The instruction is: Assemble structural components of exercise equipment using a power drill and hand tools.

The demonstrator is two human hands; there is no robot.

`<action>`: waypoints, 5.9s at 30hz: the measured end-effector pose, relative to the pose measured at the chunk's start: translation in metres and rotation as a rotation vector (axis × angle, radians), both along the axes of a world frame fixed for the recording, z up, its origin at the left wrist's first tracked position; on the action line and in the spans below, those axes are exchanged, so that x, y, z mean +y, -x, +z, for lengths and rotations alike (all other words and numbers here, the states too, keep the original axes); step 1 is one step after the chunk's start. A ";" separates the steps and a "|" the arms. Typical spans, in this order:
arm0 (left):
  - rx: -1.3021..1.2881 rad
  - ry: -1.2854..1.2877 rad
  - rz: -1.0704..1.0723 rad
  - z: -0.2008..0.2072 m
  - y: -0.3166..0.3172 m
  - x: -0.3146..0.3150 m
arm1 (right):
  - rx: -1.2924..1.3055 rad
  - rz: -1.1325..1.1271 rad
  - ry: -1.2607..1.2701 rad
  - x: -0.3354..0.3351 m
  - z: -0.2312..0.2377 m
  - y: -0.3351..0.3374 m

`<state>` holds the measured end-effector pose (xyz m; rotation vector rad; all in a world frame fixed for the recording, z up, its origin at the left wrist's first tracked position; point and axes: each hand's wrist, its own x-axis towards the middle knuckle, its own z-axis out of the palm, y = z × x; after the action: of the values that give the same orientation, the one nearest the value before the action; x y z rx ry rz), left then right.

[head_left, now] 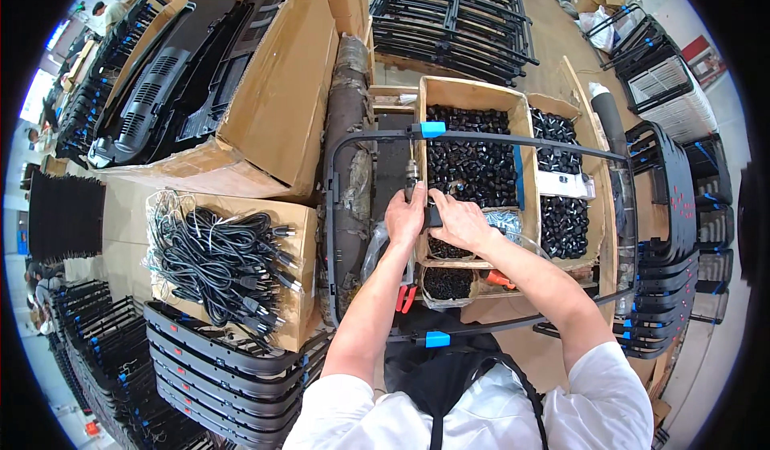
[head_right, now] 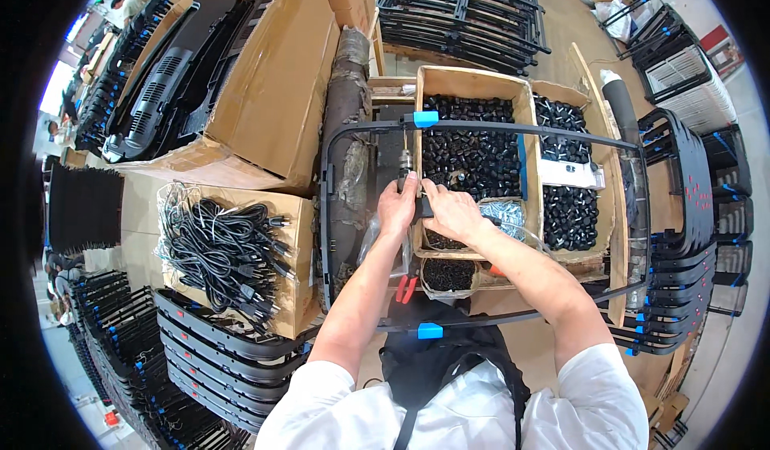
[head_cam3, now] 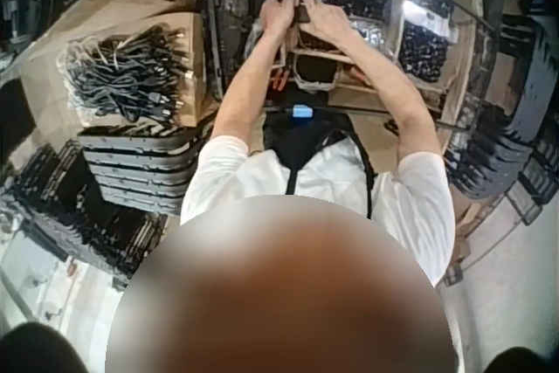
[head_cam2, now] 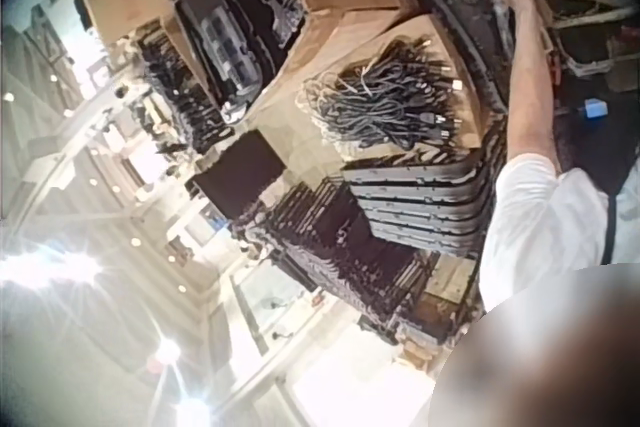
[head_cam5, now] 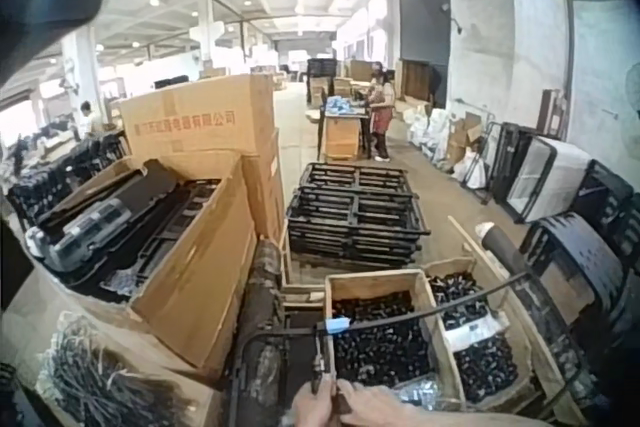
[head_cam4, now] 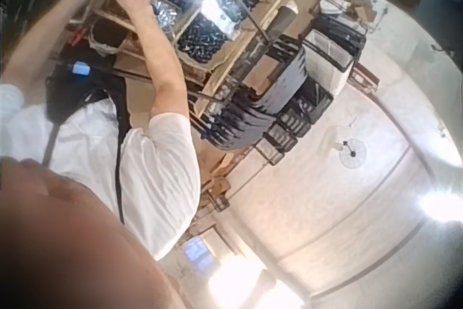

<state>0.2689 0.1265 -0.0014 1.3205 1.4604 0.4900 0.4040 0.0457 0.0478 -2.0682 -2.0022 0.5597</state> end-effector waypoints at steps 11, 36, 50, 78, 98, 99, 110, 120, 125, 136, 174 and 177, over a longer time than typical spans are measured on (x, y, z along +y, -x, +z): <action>0.192 -0.082 -0.083 0.006 -0.015 0.007 | 0.118 -0.026 -0.008 -0.002 -0.023 -0.015; 0.333 -0.021 -0.098 0.013 -0.021 0.021 | 0.202 0.030 -0.051 0.003 -0.025 -0.017; 0.370 -0.158 -0.169 0.020 -0.010 0.015 | 0.204 0.024 0.013 -0.008 -0.014 -0.010; 0.465 -0.286 -0.282 0.022 -0.054 0.002 | 0.228 -0.079 -0.053 -0.024 -0.039 -0.054; 0.489 -0.269 -0.311 0.022 -0.060 0.016 | 0.115 -0.008 -0.090 -0.009 -0.035 -0.050; 0.485 -0.262 -0.313 0.019 -0.059 0.015 | 0.126 -0.017 -0.078 -0.011 -0.038 -0.048; 0.435 -0.254 -0.303 0.023 -0.052 0.007 | 0.139 -0.029 -0.044 -0.019 -0.029 -0.044; 0.439 -0.253 -0.268 0.024 -0.040 -0.016 | 0.101 0.013 -0.113 -0.040 -0.028 -0.034; 0.137 -0.195 -0.167 0.043 0.009 -0.097 | 0.034 0.022 -0.232 -0.120 0.017 0.010; -0.270 0.002 0.102 0.015 0.201 -0.419 | 0.196 0.160 -0.053 -0.414 0.021 0.182; -0.015 0.017 -0.008 -0.011 0.205 -0.372 | 0.143 -0.026 0.053 -0.384 -0.022 0.211; -0.077 -0.017 0.031 -0.024 0.209 -0.369 | 0.133 0.042 -0.046 -0.382 -0.023 0.220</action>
<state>0.0604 -0.2427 -0.0257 1.2806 1.4177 0.5686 0.1842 -0.3365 0.0248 -1.9135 -1.9675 0.6351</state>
